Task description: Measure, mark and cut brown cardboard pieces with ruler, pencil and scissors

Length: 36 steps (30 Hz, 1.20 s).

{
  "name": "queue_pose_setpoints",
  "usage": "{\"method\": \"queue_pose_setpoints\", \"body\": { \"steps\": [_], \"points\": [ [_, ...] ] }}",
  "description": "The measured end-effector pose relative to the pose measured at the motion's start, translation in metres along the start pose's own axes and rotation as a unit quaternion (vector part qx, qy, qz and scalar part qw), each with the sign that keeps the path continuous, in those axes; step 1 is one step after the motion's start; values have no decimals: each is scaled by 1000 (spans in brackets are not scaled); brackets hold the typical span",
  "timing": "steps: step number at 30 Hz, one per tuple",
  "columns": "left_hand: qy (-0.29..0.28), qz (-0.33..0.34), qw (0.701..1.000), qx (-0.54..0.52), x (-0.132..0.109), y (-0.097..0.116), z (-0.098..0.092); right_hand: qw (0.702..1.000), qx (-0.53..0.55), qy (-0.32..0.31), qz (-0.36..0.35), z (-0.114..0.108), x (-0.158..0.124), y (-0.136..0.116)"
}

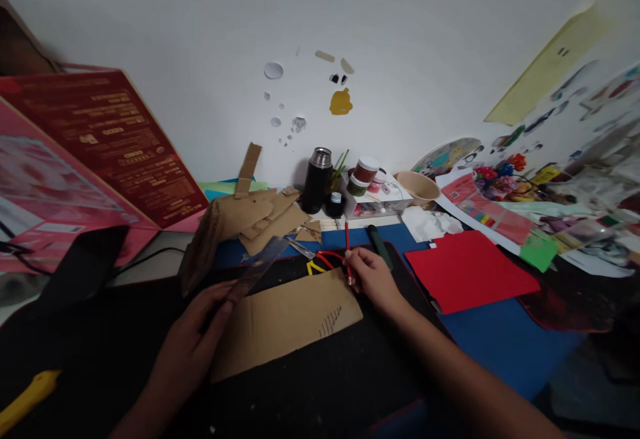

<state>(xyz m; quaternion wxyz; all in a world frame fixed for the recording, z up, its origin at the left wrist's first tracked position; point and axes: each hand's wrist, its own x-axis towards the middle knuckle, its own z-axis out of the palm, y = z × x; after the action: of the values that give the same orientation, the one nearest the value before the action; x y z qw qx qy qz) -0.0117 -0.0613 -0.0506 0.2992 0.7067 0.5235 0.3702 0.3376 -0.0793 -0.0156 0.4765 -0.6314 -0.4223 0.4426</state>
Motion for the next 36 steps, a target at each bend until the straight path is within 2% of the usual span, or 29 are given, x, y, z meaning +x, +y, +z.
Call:
{"method": "queue_pose_setpoints", "body": {
  "steps": [4,8,14,17,21,24,29,33,36],
  "points": [
    [-49,1,998,44,3,-5,6,999,32,17,0,12,-15,16],
    [-100,23,993,50,0,3,5,999,44,7,4,20,-26,20],
    [-72,5,996,59,-2,4,2,998,68,-6,7,23,-31,13],
    [-79,6,994,78,0,0,-1,996,85,-4,-1,30,-25,7],
    [-115,22,988,101,6,-4,-13,994,108,-29,-4,50,-13,0],
    [-162,28,980,113,12,-4,-26,991,125,-39,-15,68,-3,-5],
    [-226,12,969,102,18,-4,-49,989,136,-54,-14,87,14,-10],
    [-233,-2,970,68,21,-3,-56,992,116,-55,-19,98,21,-4],
    [-219,-12,974,56,22,-2,-58,995,80,-32,-42,104,19,3]
  ]
}}
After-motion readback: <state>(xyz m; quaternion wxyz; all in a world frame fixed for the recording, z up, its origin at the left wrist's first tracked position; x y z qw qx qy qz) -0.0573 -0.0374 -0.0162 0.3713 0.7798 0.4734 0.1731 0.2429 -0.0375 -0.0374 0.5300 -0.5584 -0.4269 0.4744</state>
